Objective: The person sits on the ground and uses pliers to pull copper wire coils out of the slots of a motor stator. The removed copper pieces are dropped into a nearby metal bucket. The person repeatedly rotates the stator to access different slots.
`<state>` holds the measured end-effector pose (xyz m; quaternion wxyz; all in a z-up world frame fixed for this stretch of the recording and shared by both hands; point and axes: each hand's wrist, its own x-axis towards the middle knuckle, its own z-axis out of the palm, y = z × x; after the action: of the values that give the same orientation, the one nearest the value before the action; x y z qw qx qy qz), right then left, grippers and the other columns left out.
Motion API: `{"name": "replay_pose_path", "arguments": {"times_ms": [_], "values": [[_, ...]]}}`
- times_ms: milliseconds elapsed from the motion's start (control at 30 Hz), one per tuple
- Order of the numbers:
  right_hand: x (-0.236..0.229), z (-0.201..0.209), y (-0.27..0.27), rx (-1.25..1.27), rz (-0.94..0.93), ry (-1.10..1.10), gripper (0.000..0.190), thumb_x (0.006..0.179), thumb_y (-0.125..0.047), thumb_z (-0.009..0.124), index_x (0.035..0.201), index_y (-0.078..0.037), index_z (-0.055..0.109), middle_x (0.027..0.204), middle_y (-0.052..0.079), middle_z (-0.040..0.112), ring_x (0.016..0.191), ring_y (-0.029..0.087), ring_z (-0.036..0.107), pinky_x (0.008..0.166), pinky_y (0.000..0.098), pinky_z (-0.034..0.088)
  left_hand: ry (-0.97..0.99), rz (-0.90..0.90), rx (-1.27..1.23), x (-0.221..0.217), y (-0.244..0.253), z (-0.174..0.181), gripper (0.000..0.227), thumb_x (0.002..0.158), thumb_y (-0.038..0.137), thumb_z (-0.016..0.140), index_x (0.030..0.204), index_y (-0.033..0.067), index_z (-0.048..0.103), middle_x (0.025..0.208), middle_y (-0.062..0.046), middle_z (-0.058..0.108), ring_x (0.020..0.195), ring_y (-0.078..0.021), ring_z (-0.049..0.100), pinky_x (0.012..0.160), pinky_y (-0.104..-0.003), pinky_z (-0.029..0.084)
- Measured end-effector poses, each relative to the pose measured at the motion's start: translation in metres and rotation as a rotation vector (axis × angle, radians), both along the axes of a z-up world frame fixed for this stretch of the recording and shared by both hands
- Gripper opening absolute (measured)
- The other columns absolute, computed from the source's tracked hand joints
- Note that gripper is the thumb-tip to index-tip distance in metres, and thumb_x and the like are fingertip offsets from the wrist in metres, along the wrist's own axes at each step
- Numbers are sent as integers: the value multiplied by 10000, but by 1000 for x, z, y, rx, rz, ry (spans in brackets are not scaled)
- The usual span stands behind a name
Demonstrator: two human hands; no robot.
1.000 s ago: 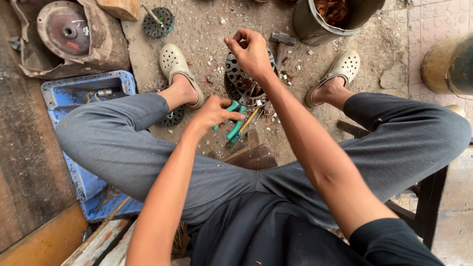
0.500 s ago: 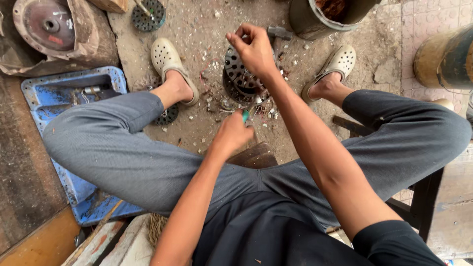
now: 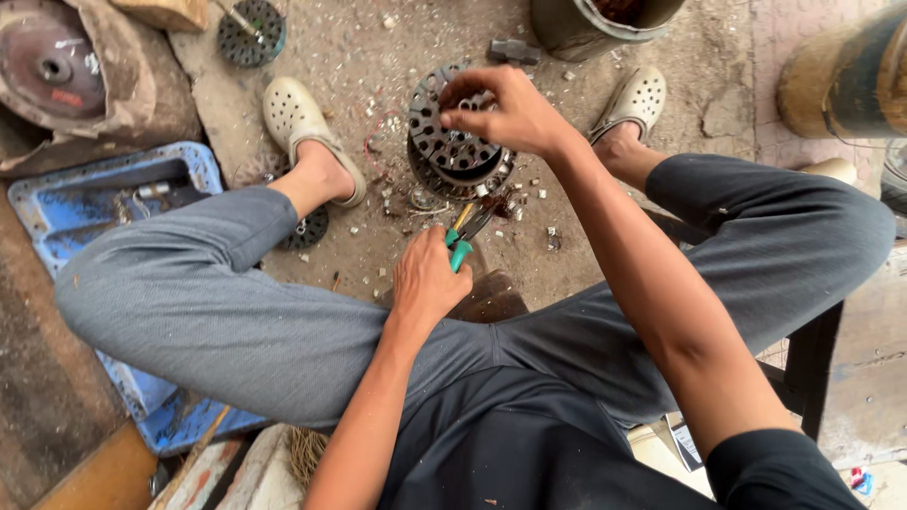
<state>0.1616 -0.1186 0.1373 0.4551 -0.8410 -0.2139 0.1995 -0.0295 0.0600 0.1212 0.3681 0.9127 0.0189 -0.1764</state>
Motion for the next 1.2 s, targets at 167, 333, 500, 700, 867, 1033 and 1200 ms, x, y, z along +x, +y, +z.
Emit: {"name": "replay_pose_path", "arguments": {"times_ms": [167, 333, 500, 700, 867, 1033, 1200], "values": [[-16, 16, -15, -103, -67, -37, 524, 918, -406, 757, 1301, -60, 671, 1299, 143, 705, 1160, 280, 667, 921, 447, 557, 36, 39, -78, 10, -6, 9, 388, 771, 245, 763, 1018, -26, 634, 915, -215, 676, 868, -419, 664, 767, -515, 514], [-45, 55, -45, -140, -106, 173, 747, 902, -575, 691, 1417, -47, 570, 1400, 162, 623, 1210, 294, 667, 965, 419, 558, 96, -12, -255, 9, 3, 21, 290, 778, 191, 791, 1003, 34, 698, 786, -162, 698, 731, -333, 691, 684, -450, 518], [-95, 65, -68, -38, 227, 678, 772, 809, -384, 780, 1455, -70, 497, 1144, 112, 704, 908, 200, 722, 739, 339, 605, 101, -84, -486, 4, -5, 22, 341, 725, 146, 850, 1034, 60, 735, 793, -131, 740, 677, -230, 711, 629, -352, 540], [-105, 60, -73, -95, 196, 856, 445, 848, -266, 762, 1255, -85, 757, 759, 33, 730, 537, 83, 615, 463, 266, 511, 338, -161, -469, 4, -12, 27, 306, 726, 268, 889, 958, 87, 807, 707, -106, 737, 606, -165, 690, 620, -343, 524], [-94, 71, -89, -80, 105, 704, 325, 824, -231, 800, 1107, -71, 807, 725, 35, 771, 495, 102, 610, 431, 258, 464, 341, -199, -566, 7, -8, 27, 308, 736, 282, 875, 988, 112, 821, 696, -71, 743, 603, -141, 648, 599, -330, 516], [-82, 95, -139, 604, -550, 464, 277, 975, -61, 697, 1236, 28, 669, 928, 83, 669, 597, 89, 537, 637, 264, 505, 425, -195, -442, 2, 2, 23, 280, 753, 298, 850, 955, 106, 819, 628, -78, 703, 550, -149, 636, 570, -340, 500], [-73, 95, -180, 117, -645, -281, 76, 1196, -36, 578, 1145, 21, 581, 922, 76, 677, 638, 107, 597, 526, 251, 474, 346, -206, -455, 6, -7, 17, 289, 768, 314, 850, 931, 79, 813, 632, -68, 702, 555, -133, 639, 574, -327, 495]]}}
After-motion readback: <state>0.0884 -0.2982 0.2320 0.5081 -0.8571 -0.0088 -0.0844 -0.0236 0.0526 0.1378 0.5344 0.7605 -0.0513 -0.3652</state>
